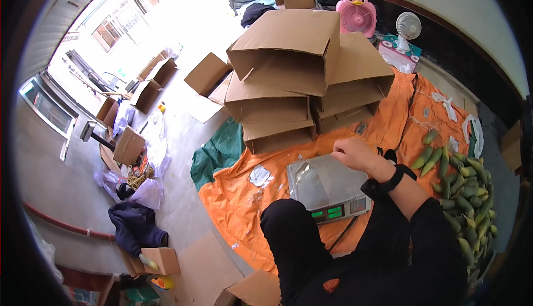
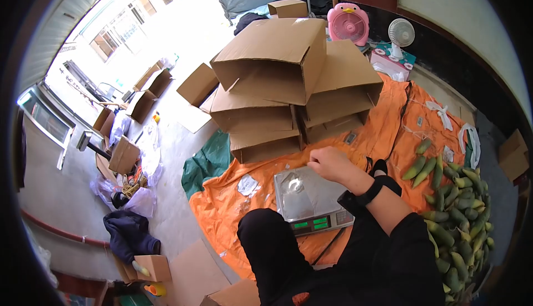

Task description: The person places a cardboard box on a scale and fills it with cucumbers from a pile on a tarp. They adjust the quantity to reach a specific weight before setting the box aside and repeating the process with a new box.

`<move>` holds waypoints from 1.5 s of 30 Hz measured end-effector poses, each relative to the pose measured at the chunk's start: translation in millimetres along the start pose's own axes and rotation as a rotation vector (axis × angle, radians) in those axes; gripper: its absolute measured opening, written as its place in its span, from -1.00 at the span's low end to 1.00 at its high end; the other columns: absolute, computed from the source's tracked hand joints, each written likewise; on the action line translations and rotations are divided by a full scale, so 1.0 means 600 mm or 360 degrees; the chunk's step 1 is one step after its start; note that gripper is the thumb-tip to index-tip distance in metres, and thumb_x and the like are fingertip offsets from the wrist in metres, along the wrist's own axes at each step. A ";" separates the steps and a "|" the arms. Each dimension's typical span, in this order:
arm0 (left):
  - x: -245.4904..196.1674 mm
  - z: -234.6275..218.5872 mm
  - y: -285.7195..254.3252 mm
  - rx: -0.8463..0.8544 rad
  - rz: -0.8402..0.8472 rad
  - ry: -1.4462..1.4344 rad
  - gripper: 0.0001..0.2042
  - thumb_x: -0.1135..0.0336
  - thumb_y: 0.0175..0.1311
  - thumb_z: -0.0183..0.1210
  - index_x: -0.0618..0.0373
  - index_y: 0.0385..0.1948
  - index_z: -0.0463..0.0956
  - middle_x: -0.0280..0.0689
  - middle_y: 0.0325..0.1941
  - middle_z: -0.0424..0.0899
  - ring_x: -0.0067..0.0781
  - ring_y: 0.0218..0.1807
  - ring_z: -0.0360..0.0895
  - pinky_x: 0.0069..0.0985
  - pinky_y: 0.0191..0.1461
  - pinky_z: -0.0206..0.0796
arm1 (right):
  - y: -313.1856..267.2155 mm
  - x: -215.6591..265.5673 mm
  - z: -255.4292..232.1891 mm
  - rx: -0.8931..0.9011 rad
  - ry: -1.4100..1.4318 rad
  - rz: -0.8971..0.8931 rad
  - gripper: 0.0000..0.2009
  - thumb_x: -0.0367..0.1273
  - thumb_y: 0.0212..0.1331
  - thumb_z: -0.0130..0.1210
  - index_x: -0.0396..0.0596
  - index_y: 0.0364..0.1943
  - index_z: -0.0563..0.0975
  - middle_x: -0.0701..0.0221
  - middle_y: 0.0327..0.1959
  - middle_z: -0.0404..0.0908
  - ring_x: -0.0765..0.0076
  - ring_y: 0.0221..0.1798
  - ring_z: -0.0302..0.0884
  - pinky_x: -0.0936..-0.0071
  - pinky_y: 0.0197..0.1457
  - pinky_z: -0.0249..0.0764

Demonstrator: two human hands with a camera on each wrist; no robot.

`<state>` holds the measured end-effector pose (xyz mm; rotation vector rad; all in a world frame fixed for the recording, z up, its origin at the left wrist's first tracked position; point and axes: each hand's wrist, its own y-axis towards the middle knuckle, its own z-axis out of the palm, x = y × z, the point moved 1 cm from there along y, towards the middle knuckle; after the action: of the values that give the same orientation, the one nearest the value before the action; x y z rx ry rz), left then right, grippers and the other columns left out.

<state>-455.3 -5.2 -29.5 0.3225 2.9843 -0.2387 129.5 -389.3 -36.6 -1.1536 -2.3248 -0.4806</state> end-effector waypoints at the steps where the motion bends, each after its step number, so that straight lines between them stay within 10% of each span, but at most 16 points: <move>1: -0.056 -0.012 0.040 0.0112 -0.0008 0.0003 -0.60 0.12 0.17 0.16 0.23 -0.07 0.58 0.01 -0.01 0.61 -0.06 0.07 0.52 -0.29 0.19 0.30 | -0.006 -0.029 0.010 0.0038 0.0031 0.0070 -0.79 -0.20 0.08 0.08 -0.02 -0.45 0.58 0.25 -0.43 0.62 0.03 -0.29 0.58 0.15 -0.23 0.46; 4: -0.195 0.007 0.148 -0.0080 0.0748 -0.0740 -0.73 0.33 0.10 0.17 0.37 -0.25 0.57 -0.04 -0.35 0.64 -0.22 -0.27 0.60 -0.34 -0.17 0.42 | -0.009 -0.082 0.043 0.0193 -0.0033 0.0165 -0.80 -0.21 0.07 0.08 0.00 -0.41 0.61 0.25 -0.40 0.64 0.03 -0.25 0.59 0.16 -0.19 0.47; 12: -0.834 -0.105 0.029 0.0971 0.1470 -0.1210 -0.57 0.23 0.32 0.11 0.26 0.16 0.38 -0.19 0.01 0.60 -0.43 0.06 0.50 -0.51 0.11 0.31 | -0.023 -0.052 0.073 0.0609 0.0024 0.0162 -0.80 -0.23 0.06 0.06 0.03 -0.32 0.61 0.19 -0.27 0.65 0.04 -0.14 0.59 0.16 -0.10 0.48; 23: -1.302 0.044 0.009 0.1688 0.1150 -0.1954 -0.16 -0.24 0.28 0.01 0.26 0.36 -0.05 0.06 0.37 0.17 0.03 0.36 0.16 0.07 0.30 0.07 | -0.018 -0.036 0.030 0.0632 0.0167 0.0167 -0.74 -0.21 0.13 0.11 -0.05 -0.19 0.54 0.15 -0.21 0.63 -0.03 -0.08 0.56 0.10 -0.02 0.45; 34: -1.390 0.080 -0.011 0.1923 0.0643 -0.2581 -0.70 0.27 0.31 0.13 0.14 0.02 0.40 -0.24 0.03 0.53 -0.26 0.03 0.51 -0.15 0.15 0.37 | -0.020 -0.034 0.011 0.0551 0.0218 0.0155 -0.74 -0.21 0.12 0.14 -0.07 -0.22 0.50 0.17 -0.25 0.63 -0.01 -0.09 0.57 0.11 -0.06 0.47; 42: -1.213 0.011 0.000 0.1855 0.0862 -0.2468 -0.68 0.38 0.29 0.10 0.28 0.05 0.40 -0.17 0.06 0.56 -0.25 0.11 0.50 -0.29 0.22 0.34 | -0.037 -0.066 0.009 0.0491 0.0163 0.0271 -0.70 -0.18 0.12 0.11 -0.03 -0.14 0.52 0.18 -0.22 0.63 -0.03 -0.08 0.57 0.09 -0.02 0.45; 45: -1.113 -0.042 0.004 0.1615 0.1315 -0.2242 -0.63 0.40 0.29 0.09 0.30 0.11 0.36 -0.15 0.07 0.55 -0.27 0.11 0.51 -0.34 0.21 0.36 | -0.047 -0.084 -0.005 0.0387 0.0104 0.0281 -0.68 -0.17 0.12 0.09 0.00 -0.09 0.53 0.19 -0.19 0.64 -0.01 -0.07 0.57 0.13 0.01 0.46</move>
<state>189.1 -132.9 92.2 0.8999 1.0493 -1.1862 133.8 -439.1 -65.6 -1.1911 -2.1322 -0.1634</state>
